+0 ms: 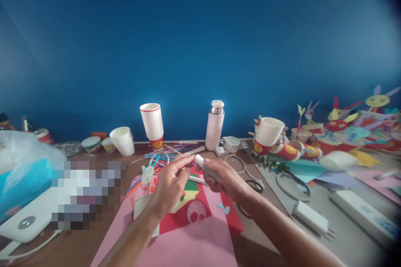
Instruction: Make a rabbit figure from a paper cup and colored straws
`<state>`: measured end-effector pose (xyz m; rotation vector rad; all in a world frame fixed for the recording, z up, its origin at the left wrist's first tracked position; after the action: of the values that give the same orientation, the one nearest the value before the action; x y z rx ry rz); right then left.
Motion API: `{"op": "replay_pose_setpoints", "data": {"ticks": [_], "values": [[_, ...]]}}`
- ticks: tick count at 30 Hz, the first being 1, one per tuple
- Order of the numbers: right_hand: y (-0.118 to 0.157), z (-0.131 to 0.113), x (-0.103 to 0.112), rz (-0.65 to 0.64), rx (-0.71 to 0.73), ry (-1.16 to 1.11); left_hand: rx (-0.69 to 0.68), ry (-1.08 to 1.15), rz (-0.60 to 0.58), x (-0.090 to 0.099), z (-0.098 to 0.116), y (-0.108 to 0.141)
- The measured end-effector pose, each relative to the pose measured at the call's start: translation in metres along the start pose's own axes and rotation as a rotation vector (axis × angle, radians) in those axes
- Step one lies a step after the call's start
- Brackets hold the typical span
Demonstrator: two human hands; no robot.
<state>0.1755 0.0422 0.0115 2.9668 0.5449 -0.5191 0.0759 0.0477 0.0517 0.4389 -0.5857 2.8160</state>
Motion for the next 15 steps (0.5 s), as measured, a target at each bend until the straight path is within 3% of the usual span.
{"op": "replay_pose_setpoints", "data": {"ticks": [6,15], "values": [[0.001,0.004,-0.003,0.000,-0.041,0.022,-0.011,0.057,0.017,0.001,0.002,0.000],[0.007,-0.011,-0.007,0.075,0.081,0.318,0.116,-0.051,0.123,0.012,-0.013,0.002]]}}
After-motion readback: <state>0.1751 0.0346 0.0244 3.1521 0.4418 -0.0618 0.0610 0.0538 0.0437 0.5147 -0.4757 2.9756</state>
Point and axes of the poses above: each hand's wrist, its own y-axis away from the middle knuckle, its own x-axis out of the back of the hand, z = x × y, the point moved 10 cm from there along -y, towards the middle knuckle, and after that the axes turned 5 degrees about -y, right-handed, at the moved point
